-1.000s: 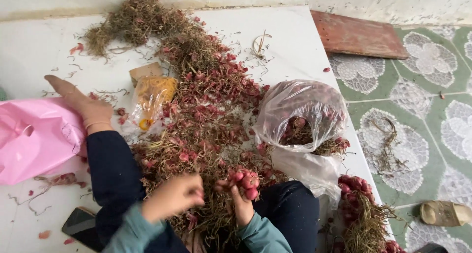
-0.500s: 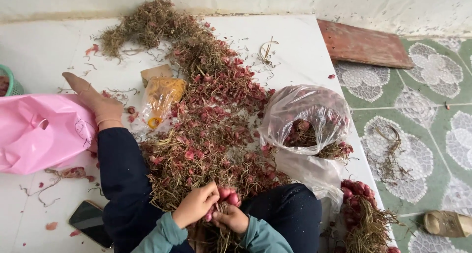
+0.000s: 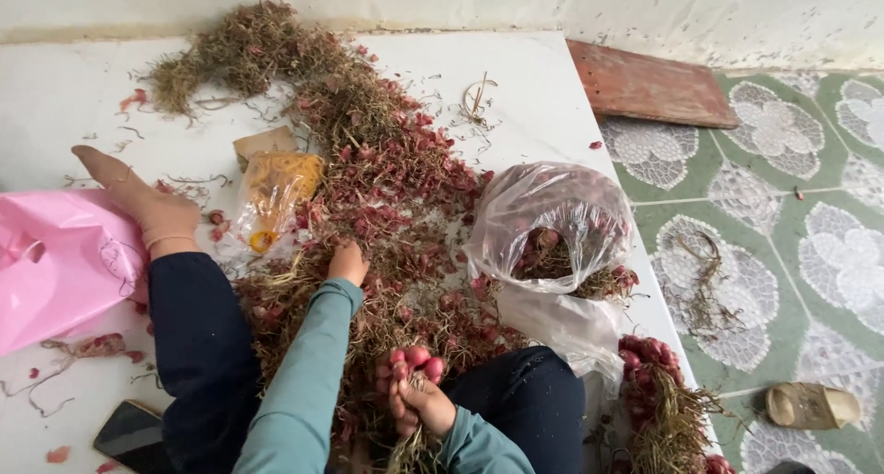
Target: Detaching shallots from dried stalks and sorting them into a plastic bag
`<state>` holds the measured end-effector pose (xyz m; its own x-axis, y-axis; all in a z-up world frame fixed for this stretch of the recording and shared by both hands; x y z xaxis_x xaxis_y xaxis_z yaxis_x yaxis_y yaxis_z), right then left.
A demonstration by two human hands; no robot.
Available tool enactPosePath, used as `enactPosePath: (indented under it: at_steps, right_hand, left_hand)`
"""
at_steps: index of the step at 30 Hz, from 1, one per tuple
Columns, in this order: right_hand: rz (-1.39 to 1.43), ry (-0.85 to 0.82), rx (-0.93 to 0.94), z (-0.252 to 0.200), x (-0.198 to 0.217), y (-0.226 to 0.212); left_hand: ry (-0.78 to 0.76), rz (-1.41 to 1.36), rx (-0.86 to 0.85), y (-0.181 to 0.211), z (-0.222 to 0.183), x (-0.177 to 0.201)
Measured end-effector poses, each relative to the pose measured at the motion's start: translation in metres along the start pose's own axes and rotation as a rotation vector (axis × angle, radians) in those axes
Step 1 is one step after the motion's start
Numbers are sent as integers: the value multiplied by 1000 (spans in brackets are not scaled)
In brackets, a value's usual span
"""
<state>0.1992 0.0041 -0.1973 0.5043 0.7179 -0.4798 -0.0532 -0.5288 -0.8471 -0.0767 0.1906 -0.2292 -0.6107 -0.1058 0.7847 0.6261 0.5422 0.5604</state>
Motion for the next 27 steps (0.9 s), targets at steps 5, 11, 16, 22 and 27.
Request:
enactPosePath:
  at_steps: [5, 11, 16, 22, 27]
  right_hand:
    - [99, 87, 191, -9, -2, -70]
    - [157, 445, 364, -15, 36, -66]
    - [152, 298, 384, -17, 5, -61]
    - [150, 77, -194, -13, -7, 30]
    - [94, -26, -304, -11, -7, 48]
  left_hand:
    - [157, -456, -275, 64, -71, 96]
    - [-193, -903, -473, 147, -226, 124]
    - [-12, -218, -631, 134, -287, 48]
    - [174, -277, -578, 117, -287, 49]
    - [91, -95, -434, 74, -230, 21]
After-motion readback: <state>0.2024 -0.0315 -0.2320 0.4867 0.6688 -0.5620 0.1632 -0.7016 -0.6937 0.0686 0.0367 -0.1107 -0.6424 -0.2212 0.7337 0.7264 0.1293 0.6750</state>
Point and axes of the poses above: each hand's wrist, its own z-axis towards the middle knuckle, its own x-axis out of the back of the hand, y = z × x, the point moved 10 cm from there along z, towards the middle knuckle, and after that the axes turned 14 degrees about -z, right-handed, at the moved point
